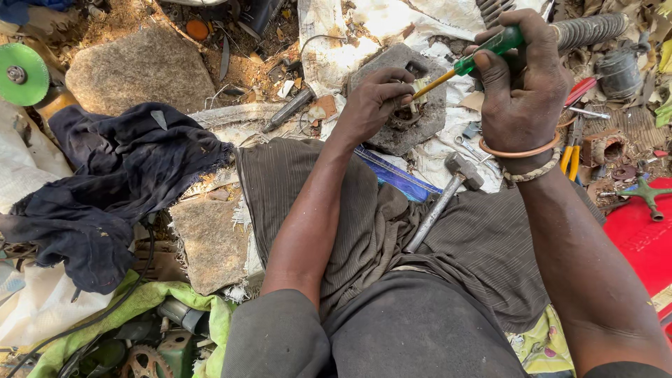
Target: The person is sitting on the ground and repairing a mechanical part, likely a brake assembly. They use a hammer and screwdriver to adjust and remove components from the part, which is placed on a stone. The person also picks up and places down other small parts during the process.
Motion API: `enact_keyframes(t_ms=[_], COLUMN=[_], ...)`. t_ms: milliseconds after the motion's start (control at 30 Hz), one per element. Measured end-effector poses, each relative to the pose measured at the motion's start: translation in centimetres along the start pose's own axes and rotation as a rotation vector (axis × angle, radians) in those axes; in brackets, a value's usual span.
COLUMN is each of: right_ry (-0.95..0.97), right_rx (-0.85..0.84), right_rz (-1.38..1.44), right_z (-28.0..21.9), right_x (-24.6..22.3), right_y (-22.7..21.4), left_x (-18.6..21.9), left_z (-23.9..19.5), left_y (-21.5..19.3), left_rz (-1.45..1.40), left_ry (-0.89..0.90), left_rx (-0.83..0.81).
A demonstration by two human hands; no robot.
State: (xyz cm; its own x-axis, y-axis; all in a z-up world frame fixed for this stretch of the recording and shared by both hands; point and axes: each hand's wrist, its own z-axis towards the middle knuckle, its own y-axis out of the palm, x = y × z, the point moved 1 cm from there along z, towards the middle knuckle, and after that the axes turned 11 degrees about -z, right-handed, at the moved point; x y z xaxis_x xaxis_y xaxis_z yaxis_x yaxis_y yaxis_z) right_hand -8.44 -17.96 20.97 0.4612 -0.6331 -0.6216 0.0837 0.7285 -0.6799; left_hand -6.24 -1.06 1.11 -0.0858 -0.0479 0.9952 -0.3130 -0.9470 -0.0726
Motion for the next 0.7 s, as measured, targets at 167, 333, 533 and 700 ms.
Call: enact_keyframes(t_ms=[167,333,533,700], right_ry=[0.014,0.0,-0.168,-0.124], right_rx=[-0.001,0.007,-0.153,-0.502], right_rz=[-0.013,-0.039,-0.513,-0.912], right_z=[-0.4,-0.5,2.1,4.5], right_x=[0.8,0.6,-1.7,-2.5], right_y=[0.0,-0.2,-2.3,-3.7], left_x=[0.0,-0.1,-0.1,-0.2], left_z=[-0.3,-0.4,-0.3,-0.2], left_y=[-0.1,0.1,-0.1,0.0], left_rz=[0.097,0.074,0.044,-0.012], left_ry=[0.128,0.109,0.095,0.056], left_rx=[0.035,0.044,0.041,0.002])
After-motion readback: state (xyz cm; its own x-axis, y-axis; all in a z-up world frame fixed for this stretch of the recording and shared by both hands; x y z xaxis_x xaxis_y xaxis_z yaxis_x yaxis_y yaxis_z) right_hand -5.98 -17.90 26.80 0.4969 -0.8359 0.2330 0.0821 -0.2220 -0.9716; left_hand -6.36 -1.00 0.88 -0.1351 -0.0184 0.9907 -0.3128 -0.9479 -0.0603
